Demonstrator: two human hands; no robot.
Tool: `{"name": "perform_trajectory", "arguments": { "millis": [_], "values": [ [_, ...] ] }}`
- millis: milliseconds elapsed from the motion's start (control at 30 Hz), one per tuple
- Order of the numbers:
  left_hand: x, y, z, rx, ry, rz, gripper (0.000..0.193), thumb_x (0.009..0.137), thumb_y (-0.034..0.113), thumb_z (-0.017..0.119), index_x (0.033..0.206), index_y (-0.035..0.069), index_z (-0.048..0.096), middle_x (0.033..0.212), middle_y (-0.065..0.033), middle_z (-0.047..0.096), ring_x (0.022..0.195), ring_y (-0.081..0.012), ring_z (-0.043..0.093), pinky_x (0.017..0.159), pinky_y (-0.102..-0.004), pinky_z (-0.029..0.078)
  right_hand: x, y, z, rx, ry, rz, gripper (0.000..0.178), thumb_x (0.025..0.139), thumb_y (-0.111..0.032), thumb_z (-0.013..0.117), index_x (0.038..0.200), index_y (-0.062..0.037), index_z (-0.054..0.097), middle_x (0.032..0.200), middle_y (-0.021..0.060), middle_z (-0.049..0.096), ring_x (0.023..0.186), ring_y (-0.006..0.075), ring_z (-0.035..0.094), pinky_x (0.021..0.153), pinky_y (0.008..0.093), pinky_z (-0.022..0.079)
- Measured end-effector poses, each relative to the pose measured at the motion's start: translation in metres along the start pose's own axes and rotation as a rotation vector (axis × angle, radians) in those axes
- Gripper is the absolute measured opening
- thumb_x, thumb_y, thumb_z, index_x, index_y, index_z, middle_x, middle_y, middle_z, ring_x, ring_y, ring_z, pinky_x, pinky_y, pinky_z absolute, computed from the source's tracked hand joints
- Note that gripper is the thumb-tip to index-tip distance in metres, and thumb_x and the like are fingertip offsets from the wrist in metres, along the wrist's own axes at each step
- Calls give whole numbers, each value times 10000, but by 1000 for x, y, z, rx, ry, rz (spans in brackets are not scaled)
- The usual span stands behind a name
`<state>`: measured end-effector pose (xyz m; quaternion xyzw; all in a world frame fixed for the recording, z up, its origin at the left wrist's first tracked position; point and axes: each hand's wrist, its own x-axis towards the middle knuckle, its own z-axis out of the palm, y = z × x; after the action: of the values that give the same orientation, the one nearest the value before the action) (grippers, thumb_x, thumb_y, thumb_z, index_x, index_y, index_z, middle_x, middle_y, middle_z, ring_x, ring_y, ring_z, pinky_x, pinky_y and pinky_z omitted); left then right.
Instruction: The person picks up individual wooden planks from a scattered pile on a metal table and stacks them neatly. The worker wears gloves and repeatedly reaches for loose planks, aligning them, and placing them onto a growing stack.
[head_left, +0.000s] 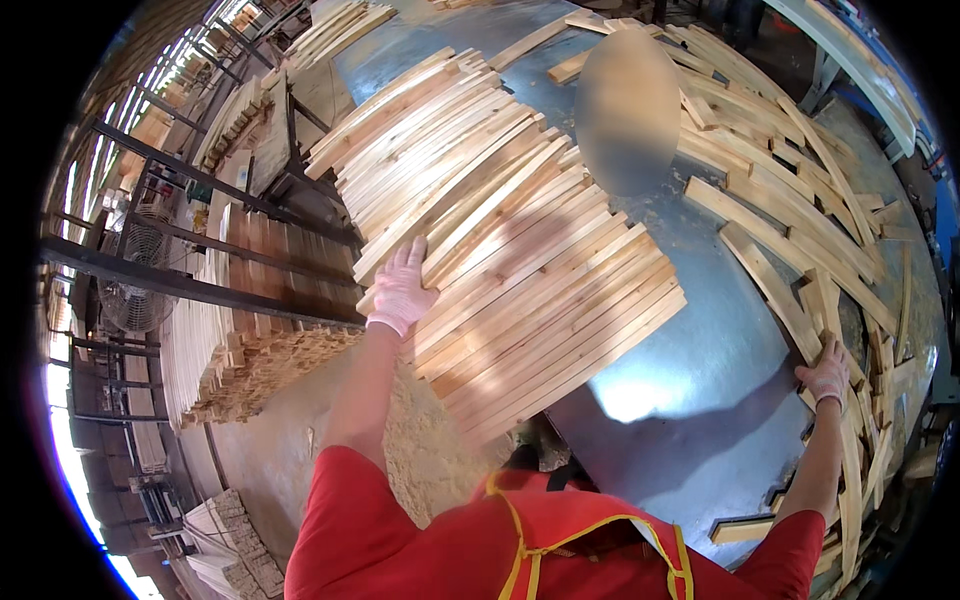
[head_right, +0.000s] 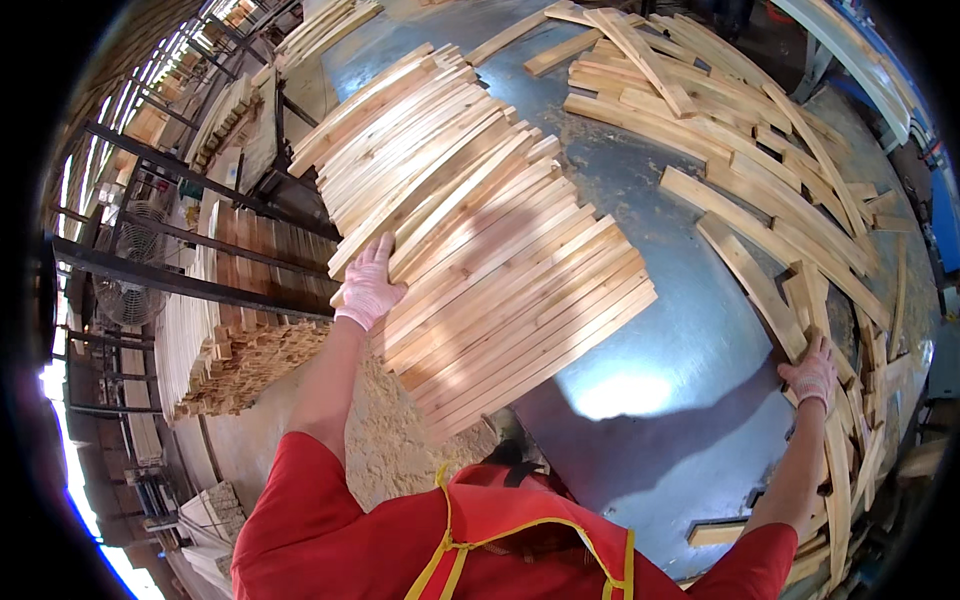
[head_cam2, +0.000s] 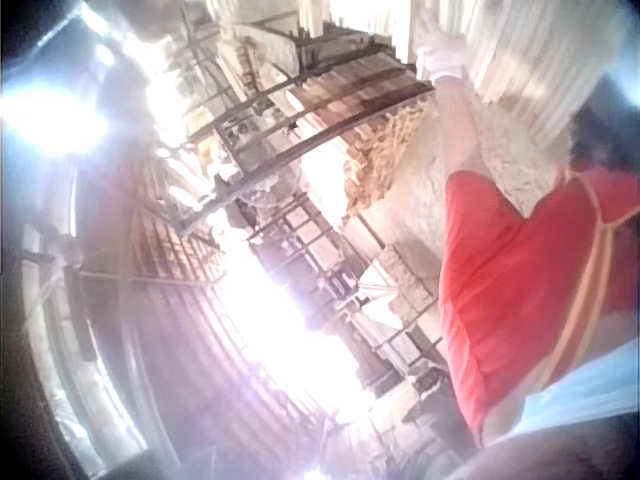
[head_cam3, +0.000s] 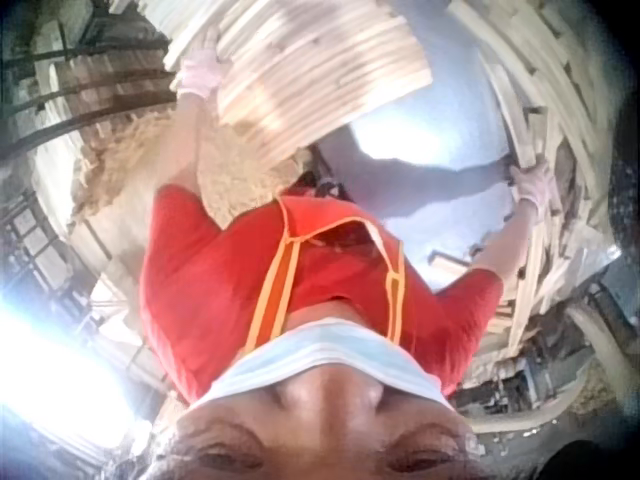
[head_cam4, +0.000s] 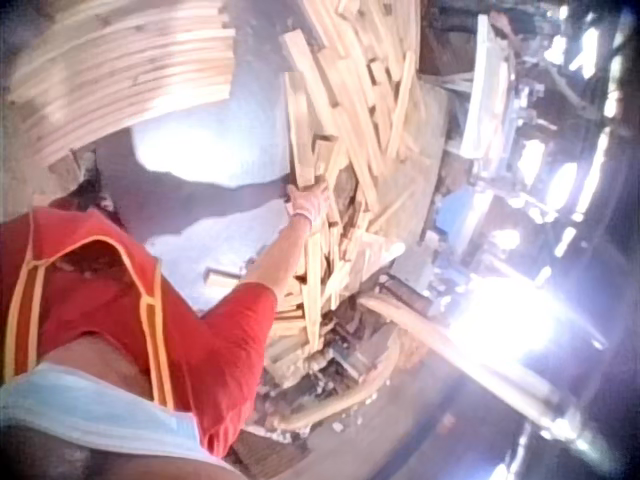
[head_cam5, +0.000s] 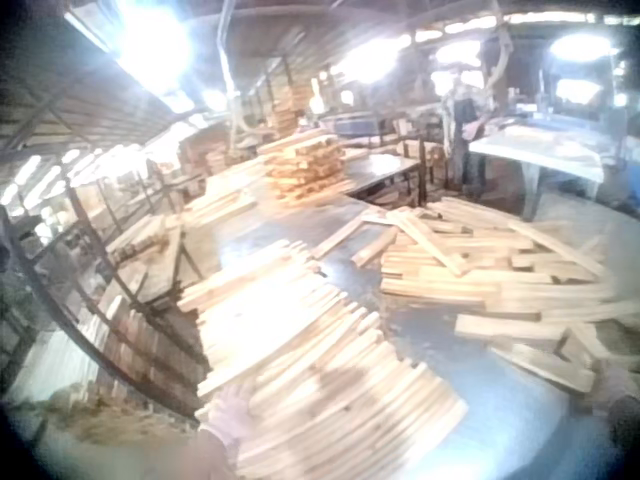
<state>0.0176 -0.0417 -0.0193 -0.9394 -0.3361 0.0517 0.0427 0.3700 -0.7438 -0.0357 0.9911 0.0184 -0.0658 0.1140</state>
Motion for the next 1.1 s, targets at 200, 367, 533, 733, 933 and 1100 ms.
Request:
{"name": "perform_trajectory", "arguments": {
  "millis": [200, 367, 533, 733, 933, 1100],
  "values": [
    [22, 10, -46, -124, -139, -101, 861, 907, 340, 738, 1672, 222, 362, 1618, -173, 482, 1429, -390, 512, 1252, -472, 381, -3, -7, 14, 172, -60, -104, 827, 838, -355, 790, 1563, -122, 467, 1193, 239, 722, 1058, 437, 716, 901, 517, 576],
    [24, -16, -16, -32, 72, -10, 662, 889, 273, 715, 1508, 150, 516, 1516, -139, 555, 1375, -380, 520, 1132, -492, 434, -116, -75, 69, 646, -544, -133, 551, 955, -425, 689, 1376, -79, 606, 1088, 292, 744, 961, 427, 734, 785, 492, 584],
    [-31, -29, 27, -1, 444, 41, 681, 920, 276, 715, 1545, 164, 470, 1479, -178, 561, 1339, -399, 535, 1121, -524, 434, -256, -151, 120, 893, -401, -73, 653, 958, -444, 722, 1352, 61, 596, 1101, 293, 719, 998, 468, 711, 883, 508, 570],
    [-174, -43, 75, -662, 129, -342, 528, 936, 305, 775, 1391, 63, 662, 1329, -184, 661, 1201, -345, 639, 1038, -479, 512, -366, -298, 48, 762, -634, -372, 719, 883, -515, 793, 1359, -18, 584, 1289, 223, 704, 1205, 417, 677, 1018, 475, 549],
    [-215, -12, 121, -1752, -393, -804, 399, 1006, 444, 741, 1171, 81, 741, 979, -47, 726, 867, -207, 684, 782, -369, 572, -326, -309, 29, 999, -961, -511, 606, 975, -267, 718, 1533, -105, 546, 1300, 127, 718, 1160, 203, 675, 1025, 324, 515],
    [-214, -25, 156, -2227, -739, -712, 330, 1002, 396, 761, 1143, 98, 741, 972, -20, 720, 812, -156, 665, 759, -339, 581, -278, -213, 46, 1378, -659, 42, 605, 1013, -199, 751, 1524, 34, 527, 1363, 85, 674, 1190, 199, 638, 1026, 334, 520]
  ]
}}
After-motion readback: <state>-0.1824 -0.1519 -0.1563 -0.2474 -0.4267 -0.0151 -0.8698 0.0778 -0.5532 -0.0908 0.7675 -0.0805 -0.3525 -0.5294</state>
